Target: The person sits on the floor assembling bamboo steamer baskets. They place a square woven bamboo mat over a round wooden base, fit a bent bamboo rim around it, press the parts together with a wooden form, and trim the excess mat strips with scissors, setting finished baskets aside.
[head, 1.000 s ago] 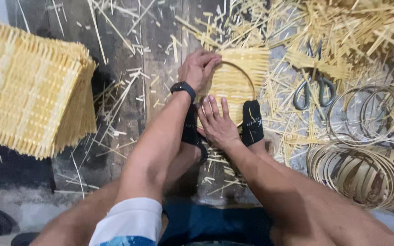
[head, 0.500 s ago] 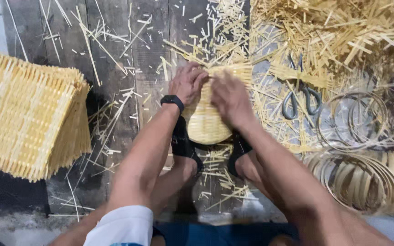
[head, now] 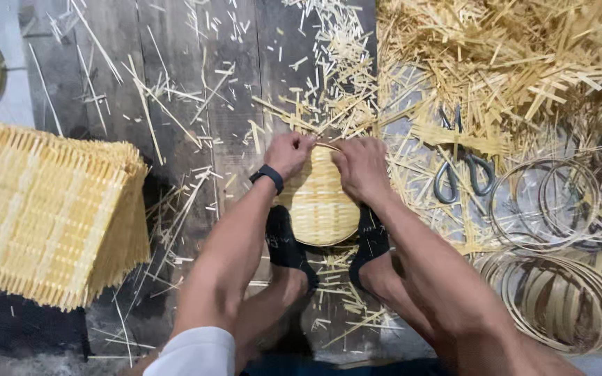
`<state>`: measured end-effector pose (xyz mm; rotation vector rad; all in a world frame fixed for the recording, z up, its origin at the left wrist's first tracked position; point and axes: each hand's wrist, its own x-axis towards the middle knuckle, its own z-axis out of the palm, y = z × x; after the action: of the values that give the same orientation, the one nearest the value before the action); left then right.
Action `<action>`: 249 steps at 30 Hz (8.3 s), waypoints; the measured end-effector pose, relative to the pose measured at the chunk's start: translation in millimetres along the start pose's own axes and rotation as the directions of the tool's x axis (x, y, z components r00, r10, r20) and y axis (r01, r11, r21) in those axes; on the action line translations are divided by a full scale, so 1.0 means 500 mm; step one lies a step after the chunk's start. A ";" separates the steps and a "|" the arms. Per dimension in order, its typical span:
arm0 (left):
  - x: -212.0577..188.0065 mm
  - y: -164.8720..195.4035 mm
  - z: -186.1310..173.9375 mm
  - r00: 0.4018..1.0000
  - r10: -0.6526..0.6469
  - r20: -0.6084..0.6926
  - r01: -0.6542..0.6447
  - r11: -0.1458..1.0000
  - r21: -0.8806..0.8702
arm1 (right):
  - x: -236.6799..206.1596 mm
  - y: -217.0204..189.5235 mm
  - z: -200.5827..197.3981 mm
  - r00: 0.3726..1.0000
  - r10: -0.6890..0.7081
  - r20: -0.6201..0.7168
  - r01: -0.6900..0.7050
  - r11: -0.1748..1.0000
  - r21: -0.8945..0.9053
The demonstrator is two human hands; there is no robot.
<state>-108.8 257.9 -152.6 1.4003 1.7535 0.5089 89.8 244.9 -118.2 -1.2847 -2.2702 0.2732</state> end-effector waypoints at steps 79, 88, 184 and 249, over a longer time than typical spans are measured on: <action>-0.247 0.053 0.174 0.977 0.206 0.053 -0.205 0.851 0.484 | -0.354 0.079 -0.165 0.745 0.560 0.363 -0.666 0.661 0.347; -0.256 0.072 0.161 0.970 0.236 0.054 -0.231 0.833 0.502 | -0.316 0.111 -0.180 0.364 0.623 0.692 -0.899 0.428 0.087; -0.240 -0.006 0.155 0.872 0.389 0.298 -0.487 0.759 0.432 | -0.175 0.234 -0.122 0.680 0.317 0.661 0.005 0.899 -0.437; -0.058 -0.002 0.244 0.948 -0.095 0.303 0.236 0.852 -0.468 | -0.254 0.168 -0.073 0.568 0.527 0.633 -0.821 0.425 0.382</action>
<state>-11.2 209.6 -214.6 0.8903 1.3744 0.5944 224.4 179.7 -164.2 -1.7875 -1.4600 1.6541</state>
